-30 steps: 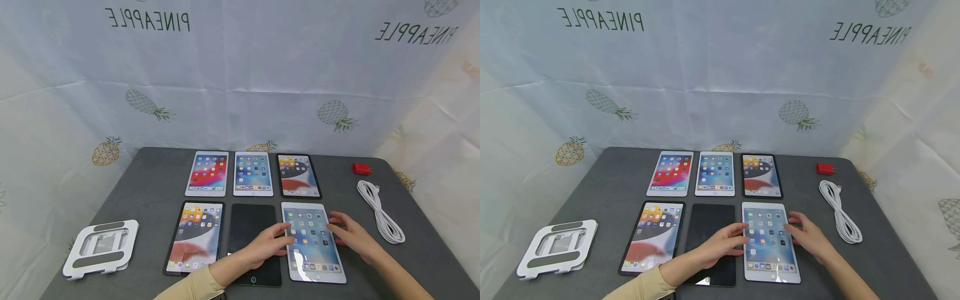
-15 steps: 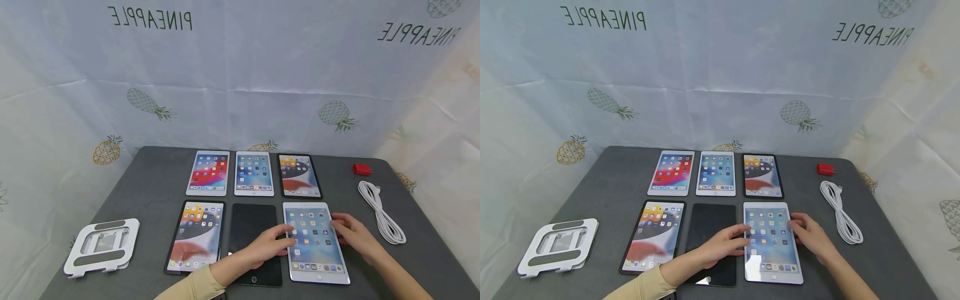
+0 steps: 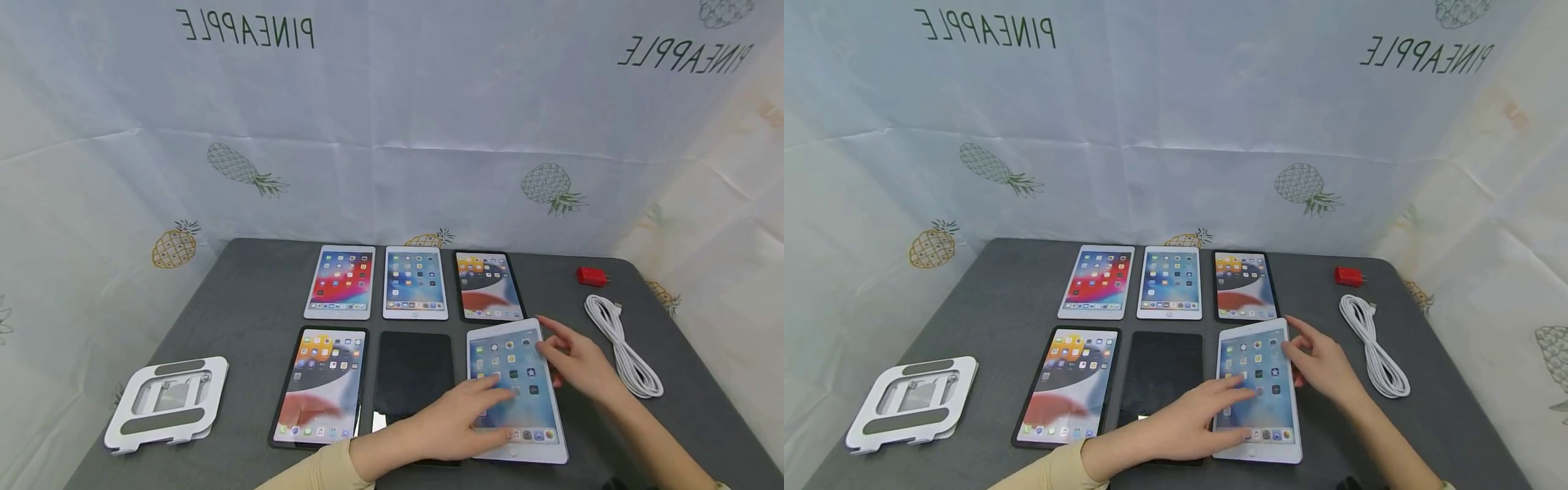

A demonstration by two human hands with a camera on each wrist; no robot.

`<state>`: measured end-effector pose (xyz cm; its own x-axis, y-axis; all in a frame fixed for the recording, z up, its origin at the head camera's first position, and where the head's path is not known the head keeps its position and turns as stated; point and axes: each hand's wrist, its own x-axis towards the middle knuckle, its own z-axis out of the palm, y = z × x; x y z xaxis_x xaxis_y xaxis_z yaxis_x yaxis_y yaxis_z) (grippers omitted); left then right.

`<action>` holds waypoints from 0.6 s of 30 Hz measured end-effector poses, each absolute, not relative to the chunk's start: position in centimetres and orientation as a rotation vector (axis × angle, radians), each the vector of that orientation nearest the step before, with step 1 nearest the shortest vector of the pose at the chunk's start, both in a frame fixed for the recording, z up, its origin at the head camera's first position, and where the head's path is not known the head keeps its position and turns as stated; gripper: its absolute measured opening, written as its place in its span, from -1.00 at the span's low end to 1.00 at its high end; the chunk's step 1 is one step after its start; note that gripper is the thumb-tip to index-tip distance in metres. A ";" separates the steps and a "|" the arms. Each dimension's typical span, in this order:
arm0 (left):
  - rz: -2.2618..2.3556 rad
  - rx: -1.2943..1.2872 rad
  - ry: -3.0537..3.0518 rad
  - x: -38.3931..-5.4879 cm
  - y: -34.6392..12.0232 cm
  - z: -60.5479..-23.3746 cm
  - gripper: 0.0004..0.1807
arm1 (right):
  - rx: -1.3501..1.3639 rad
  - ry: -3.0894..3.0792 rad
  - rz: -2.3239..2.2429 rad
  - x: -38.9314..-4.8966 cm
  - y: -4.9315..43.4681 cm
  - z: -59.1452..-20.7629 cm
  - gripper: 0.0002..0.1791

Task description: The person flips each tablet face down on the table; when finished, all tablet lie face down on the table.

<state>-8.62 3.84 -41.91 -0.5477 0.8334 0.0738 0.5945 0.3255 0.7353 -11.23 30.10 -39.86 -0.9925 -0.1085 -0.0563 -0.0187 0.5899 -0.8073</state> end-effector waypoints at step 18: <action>1.191 1.682 2.461 -6.2 3.8 -40.7 -0.53 | -0.252 2.748 -1.284 -13.7 25.4 -36.4 -0.40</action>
<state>-6.20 3.77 -40.69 -0.4488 0.7774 0.4407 0.8280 0.1763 0.5323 -13.67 25.39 -36.41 -0.9815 -0.1904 -0.0191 -0.1075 0.6312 -0.7681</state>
